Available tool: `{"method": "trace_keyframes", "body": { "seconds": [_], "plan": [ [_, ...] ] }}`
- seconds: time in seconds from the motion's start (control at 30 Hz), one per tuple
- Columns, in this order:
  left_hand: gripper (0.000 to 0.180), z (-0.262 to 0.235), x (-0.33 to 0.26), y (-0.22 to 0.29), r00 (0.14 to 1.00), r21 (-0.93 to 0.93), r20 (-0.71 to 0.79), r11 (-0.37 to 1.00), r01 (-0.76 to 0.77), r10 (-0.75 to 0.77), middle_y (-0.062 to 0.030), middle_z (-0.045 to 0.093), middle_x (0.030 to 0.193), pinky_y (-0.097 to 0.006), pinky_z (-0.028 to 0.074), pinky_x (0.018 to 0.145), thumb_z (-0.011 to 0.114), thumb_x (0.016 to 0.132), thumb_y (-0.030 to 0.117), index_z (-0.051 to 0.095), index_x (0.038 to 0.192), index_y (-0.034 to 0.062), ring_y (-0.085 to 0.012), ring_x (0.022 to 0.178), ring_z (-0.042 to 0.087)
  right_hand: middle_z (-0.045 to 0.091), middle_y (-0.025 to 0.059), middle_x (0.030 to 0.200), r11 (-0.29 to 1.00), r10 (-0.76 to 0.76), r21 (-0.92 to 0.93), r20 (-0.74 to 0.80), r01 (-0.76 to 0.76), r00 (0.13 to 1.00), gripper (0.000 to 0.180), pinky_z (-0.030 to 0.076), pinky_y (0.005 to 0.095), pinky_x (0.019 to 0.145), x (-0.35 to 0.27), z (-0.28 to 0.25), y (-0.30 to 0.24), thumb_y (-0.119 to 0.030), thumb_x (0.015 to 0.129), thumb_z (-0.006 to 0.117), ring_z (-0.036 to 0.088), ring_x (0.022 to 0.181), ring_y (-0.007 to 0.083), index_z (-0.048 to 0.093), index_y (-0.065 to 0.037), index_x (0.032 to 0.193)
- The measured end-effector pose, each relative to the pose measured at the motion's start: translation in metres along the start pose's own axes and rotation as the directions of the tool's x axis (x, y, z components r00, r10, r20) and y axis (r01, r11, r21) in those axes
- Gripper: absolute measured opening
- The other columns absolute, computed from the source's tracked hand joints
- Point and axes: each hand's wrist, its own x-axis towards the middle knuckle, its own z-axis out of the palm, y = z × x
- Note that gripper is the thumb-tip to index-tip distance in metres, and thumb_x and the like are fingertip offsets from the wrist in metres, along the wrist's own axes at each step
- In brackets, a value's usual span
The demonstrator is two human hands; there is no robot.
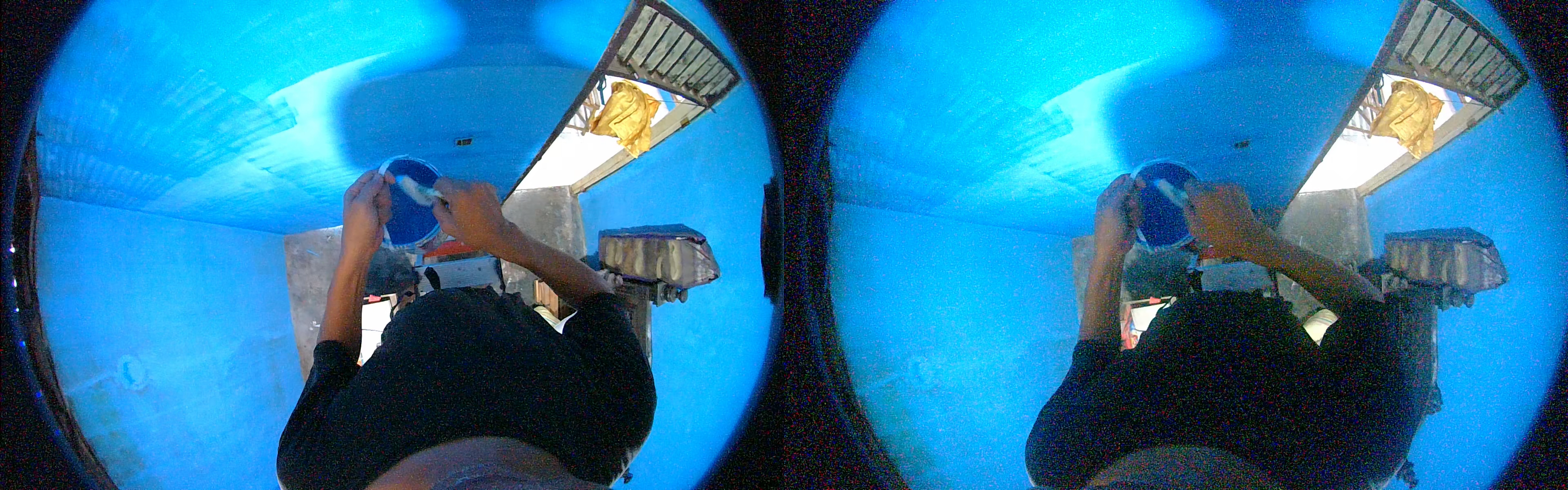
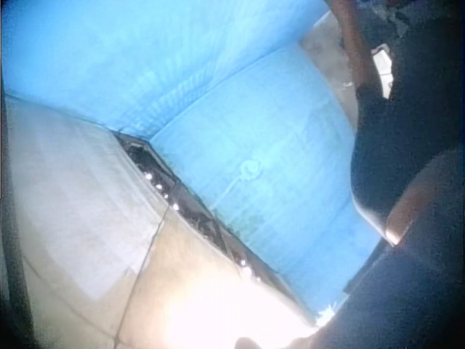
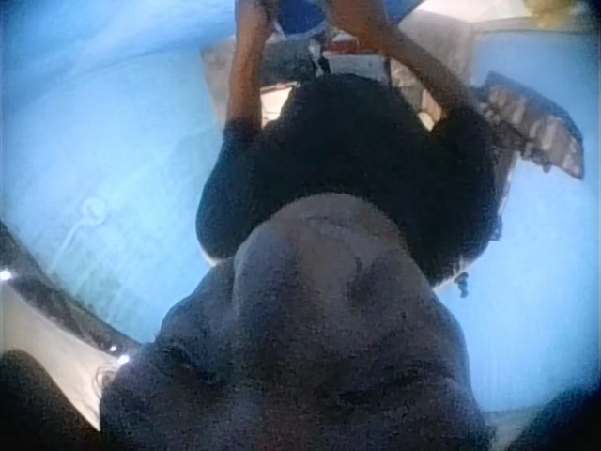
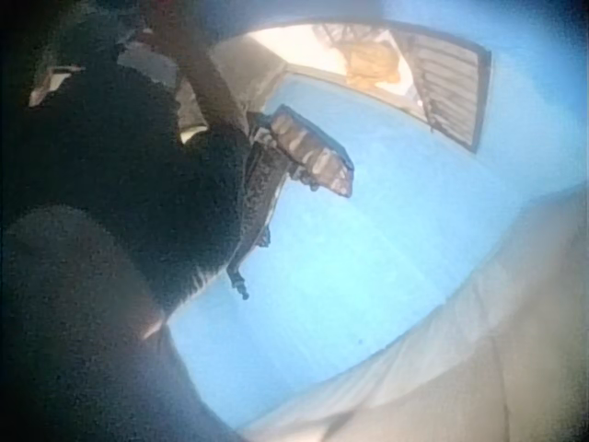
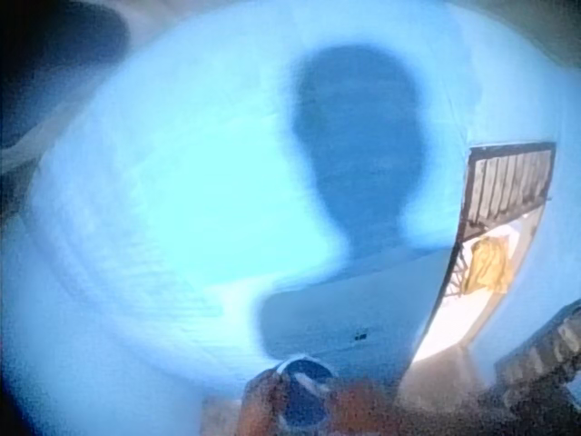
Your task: The person paints a ceiling with blue paint using a brush and a bucket. They repeatedly dip the brush into the bucket and apply paint to the ceiling surface in broad strokes.
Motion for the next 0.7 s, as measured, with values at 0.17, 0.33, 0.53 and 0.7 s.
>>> {"method": "trace_keyframes", "body": {
  "seconds": [0.17,0.33,0.53,0.7],
  "plan": [
    [0.017,-0.003,0.004,-0.004,0.997,-0.054,0.047,0.997,0.061,-0.059,0.0070,0.036,0.057,-0.020,0.018,0.038,0.048,0.092,0.018,0.058,0.087,0.0042,-0.0022,0.045,0.026,0.063,0.0158,0.066,0.964,-0.108,0.252,0.078,0.085,0.991,0.018,0.047,0.0441,0.056,0.011,0.018,0.007,-0.018,0.073,0.064,0.062,0.060,0.0317,0.064,-0.006,0.086],
    [0.017,-0.002,0.002,-0.007,0.997,-0.055,0.029,0.996,0.074,-0.072,0.0069,0.036,0.058,-0.020,0.018,0.038,0.048,0.092,0.017,0.058,0.088,0.0046,-0.0024,0.045,0.027,0.063,0.0159,0.074,0.974,-0.026,0.226,0.091,0.004,0.996,0.019,0.048,0.0491,0.060,0.012,0.021,0.010,-0.024,0.076,0.060,0.061,0.065,0.0369,0.060,-0.009,0.088],
    [0.016,-0.007,-0.002,-0.010,0.995,-0.060,-0.012,0.993,0.098,-0.099,0.0071,0.035,0.057,-0.020,0.018,0.037,0.047,0.092,0.016,0.057,0.086,0.0045,-0.0028,0.044,0.027,0.059,0.0132,0.066,0.986,-0.138,-0.109,-0.096,0.127,0.986,0.017,0.046,0.0406,0.048,0.010,0.029,0.024,-0.011,0.076,0.060,0.059,0.054,0.0297,0.053,-0.003,0.090],
    [0.016,-0.005,-0.003,-0.005,0.997,-0.048,-0.033,0.996,0.075,-0.076,0.0074,0.035,0.057,-0.020,0.019,0.037,0.046,0.092,0.015,0.057,0.086,0.0045,-0.0028,0.044,0.027,0.059,0.0138,0.068,0.989,-0.085,-0.132,-0.101,0.071,0.991,0.016,0.047,0.0416,0.050,0.001,0.028,0.017,-0.012,0.076,0.061,0.060,0.057,0.0303,0.054,-0.003,0.087]
  ]
}}
